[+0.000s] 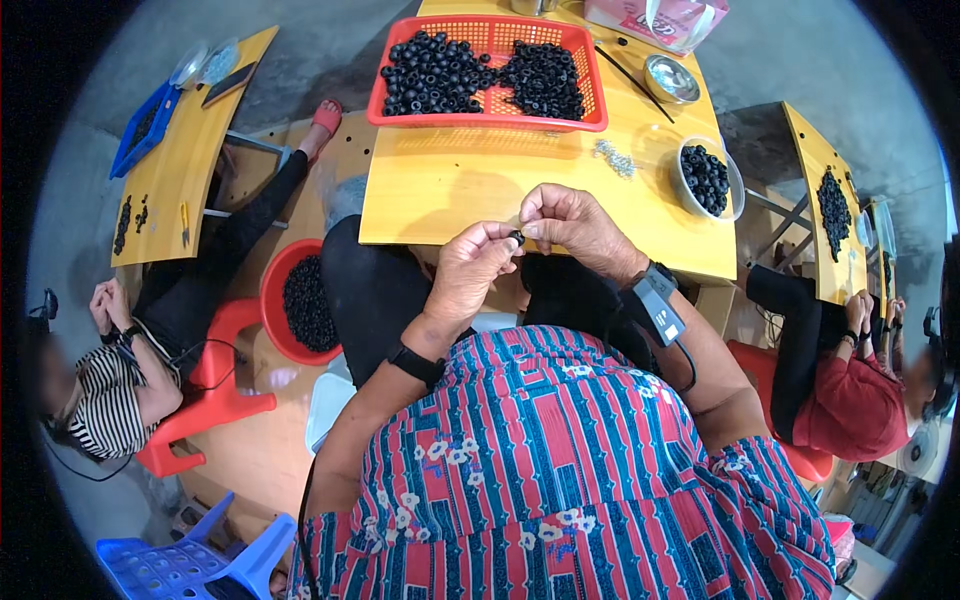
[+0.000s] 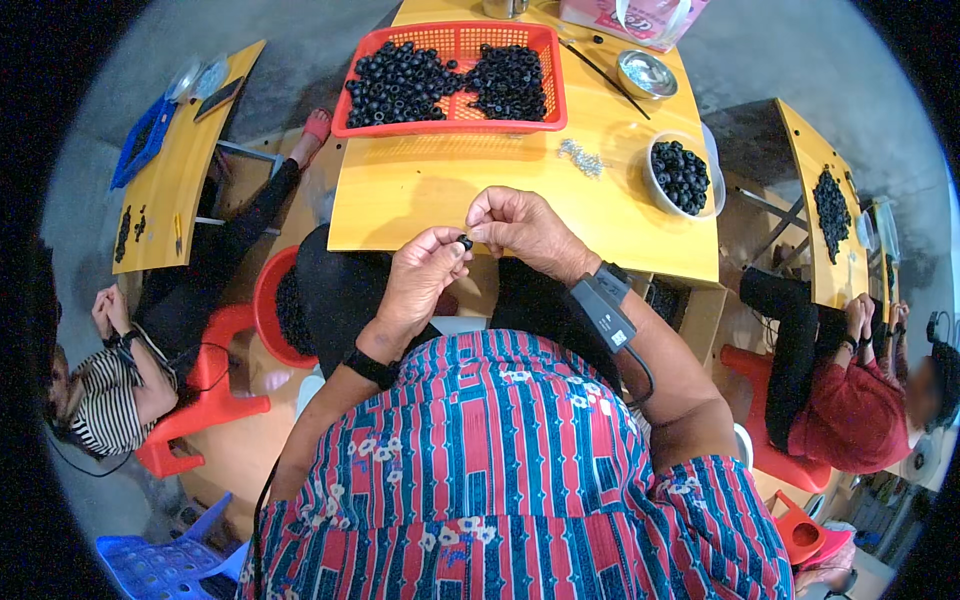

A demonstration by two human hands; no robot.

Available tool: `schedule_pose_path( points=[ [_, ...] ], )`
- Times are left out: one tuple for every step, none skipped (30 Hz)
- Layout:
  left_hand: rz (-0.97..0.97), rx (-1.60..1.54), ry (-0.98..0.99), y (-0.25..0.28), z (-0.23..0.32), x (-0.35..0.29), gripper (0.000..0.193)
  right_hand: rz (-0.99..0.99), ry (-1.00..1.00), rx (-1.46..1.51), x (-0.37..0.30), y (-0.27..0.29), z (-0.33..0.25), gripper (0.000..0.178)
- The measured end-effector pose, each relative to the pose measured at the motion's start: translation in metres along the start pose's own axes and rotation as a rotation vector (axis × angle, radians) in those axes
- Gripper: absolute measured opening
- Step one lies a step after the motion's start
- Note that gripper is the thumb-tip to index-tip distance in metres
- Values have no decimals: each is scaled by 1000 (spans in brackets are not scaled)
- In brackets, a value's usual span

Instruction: Manually sort and assemble small black plastic components by hand at a workbench.

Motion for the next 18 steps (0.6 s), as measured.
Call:
schedule_pose_path(
  points=[
    [2, 22, -20, -2, 2, 0, 19, -3, 4, 2, 0, 0, 1, 8],
    [3, 43, -39, -4, 4, -1, 19, -6, 7, 4, 1, 1, 1, 9],
    [6, 66, -61, -5, 6, -2, 18, -12, 12, 6, 3, 0, 1, 9],
    [5, 99, -77, -5, 7, -2, 18, -25, -5, -10, 4, 0, 0, 9],
    [3, 133, -93, -5, 7, -1, 17, -38, -23, -25, 4, 1, -1, 9],
    [0, 165, -108, -4, 7, 0, 17, -49, -40, -42, 5, 1, -2, 10],
    [-9, 178, -117, -3, 7, 1, 16, -49, -46, -28, 6, 1, -1, 10],
    [-18, 191, -127, -2, 8, 2, 15, -49, -52, -14, 8, 1, 0, 10],
    [-28, 204, -137, -2, 9, 3, 15, -49, -58, -1, 9, 2, 2, 9],
    [-25, 207, -144, -2, 8, 4, 15, -41, -63, 8, 9, 3, 3, 10],
    [-21, 211, -151, -2, 6, 5, 15, -34, -67, 18, 9, 3, 4, 10],
    [-18, 215, -158, -3, 6, 6, 14, -27, -71, 28, 9, 4, 4, 11],
    [-17, 264, -174, -2, 7, 6, 14, -18, -81, 25, 10, 4, 4, 11],
    [-16, 313, -189, -1, 9, 7, 14, -10, -91, 21, 12, 4, 4, 11],
    [-14, 361, -206, 0, 10, 8, 14, -3, -101, 16, 14, 4, 4, 11],
    [-4, 358, -187, 1, 9, 8, 14, 16, -106, 5, 14, 2, 4, 11],
    [7, 355, -169, 3, 8, 5, 14, 34, -112, -6, 12, -1, 5, 11],
    [1, 352, -165, 1, 9, 9, 13, 63, -103, -31, 13, 1, 3, 11]
  ],
)
Point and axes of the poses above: each hand's wrist, its own x-axis towards the middle knuckle, its own y-axis out of the back of the hand, z = x × y, the point moved 4 cm from there along x, towards the middle knuckle, and after that the axes turned 11 degrees about -x, right-handed, at the moved point
